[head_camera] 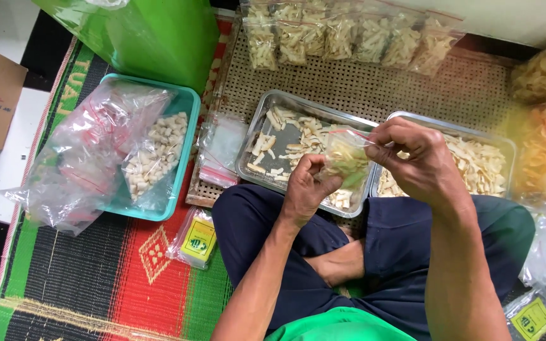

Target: A person is sitting on the floor manually packing dried food snacks from a metal tray into small plastic bags.

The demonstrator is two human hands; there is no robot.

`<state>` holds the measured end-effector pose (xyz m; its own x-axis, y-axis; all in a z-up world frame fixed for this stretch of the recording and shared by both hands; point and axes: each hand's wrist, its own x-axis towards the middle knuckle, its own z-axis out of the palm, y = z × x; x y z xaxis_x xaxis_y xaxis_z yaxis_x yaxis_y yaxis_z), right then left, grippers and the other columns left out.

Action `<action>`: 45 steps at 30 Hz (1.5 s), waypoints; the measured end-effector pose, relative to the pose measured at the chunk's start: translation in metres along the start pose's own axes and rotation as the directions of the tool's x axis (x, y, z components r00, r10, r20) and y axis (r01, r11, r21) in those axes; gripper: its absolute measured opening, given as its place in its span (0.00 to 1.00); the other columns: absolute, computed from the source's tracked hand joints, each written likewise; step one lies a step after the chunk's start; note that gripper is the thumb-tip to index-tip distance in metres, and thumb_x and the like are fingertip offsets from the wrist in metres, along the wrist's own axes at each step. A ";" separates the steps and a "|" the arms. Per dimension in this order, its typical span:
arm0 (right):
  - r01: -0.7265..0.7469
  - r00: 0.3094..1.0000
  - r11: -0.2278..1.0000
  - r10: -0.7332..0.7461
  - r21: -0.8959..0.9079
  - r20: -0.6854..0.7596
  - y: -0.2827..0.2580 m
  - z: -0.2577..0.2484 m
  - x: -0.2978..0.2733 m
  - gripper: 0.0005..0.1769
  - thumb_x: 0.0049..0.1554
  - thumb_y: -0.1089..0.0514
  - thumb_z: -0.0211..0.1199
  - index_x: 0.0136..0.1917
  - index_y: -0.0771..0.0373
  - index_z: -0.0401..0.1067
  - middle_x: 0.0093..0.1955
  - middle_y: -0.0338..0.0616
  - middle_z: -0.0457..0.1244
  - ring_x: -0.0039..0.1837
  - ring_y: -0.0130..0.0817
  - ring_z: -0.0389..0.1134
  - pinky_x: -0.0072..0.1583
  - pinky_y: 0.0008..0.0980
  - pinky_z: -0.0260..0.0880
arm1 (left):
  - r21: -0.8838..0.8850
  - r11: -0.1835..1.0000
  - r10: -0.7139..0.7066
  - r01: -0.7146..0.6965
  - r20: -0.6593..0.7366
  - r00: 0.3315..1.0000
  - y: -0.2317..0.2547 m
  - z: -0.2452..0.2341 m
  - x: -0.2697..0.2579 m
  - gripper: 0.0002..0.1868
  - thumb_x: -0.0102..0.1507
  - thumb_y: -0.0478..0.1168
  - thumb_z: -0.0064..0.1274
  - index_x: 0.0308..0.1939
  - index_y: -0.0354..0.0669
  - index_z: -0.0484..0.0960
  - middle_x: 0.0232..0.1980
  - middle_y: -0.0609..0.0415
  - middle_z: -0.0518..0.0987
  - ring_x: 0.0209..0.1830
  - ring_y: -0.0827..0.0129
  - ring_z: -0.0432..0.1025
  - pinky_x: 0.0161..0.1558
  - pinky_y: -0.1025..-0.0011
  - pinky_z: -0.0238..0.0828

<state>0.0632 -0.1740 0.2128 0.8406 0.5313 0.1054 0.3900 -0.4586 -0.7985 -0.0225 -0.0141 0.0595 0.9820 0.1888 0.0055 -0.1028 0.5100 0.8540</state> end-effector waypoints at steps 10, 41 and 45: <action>-0.053 0.993 0.974 0.074 0.221 -0.087 0.003 0.003 0.003 0.06 0.58 0.67 0.73 0.48 0.70 0.78 0.35 0.49 0.66 0.39 0.29 0.67 0.44 0.28 0.71 | 0.092 0.996 0.013 -0.016 0.040 0.999 0.039 0.017 0.010 0.18 0.58 0.36 0.69 0.49 0.41 0.79 0.34 0.58 0.78 0.40 0.82 0.74 0.44 0.76 0.79; -0.462 0.882 0.871 0.471 -0.167 0.016 0.129 0.089 -0.027 0.11 0.56 0.56 0.73 0.46 0.66 0.81 0.39 0.59 0.71 0.45 0.58 0.74 0.52 0.53 0.71 | 0.412 0.896 -0.065 0.169 -0.255 0.965 0.004 -0.008 0.016 0.42 0.53 0.50 0.71 0.64 0.43 0.66 0.42 0.45 0.65 0.52 0.50 0.68 0.52 0.54 0.72; -0.394 0.853 0.808 0.499 -0.438 0.153 0.155 0.123 -0.045 0.18 0.53 0.54 0.73 0.51 0.69 0.79 0.47 0.65 0.70 0.51 0.64 0.74 0.55 0.60 0.74 | 0.364 0.927 0.037 0.086 -0.319 0.947 -0.016 -0.021 0.021 0.44 0.50 0.50 0.74 0.63 0.39 0.67 0.48 0.40 0.71 0.58 0.53 0.69 0.62 0.52 0.64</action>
<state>0.0394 -0.1817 0.0110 0.8540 0.3334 -0.3994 0.1484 -0.8919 -0.4272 -0.0033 -0.0001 0.0350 0.8754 0.4658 -0.1290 0.0471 0.1835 0.9819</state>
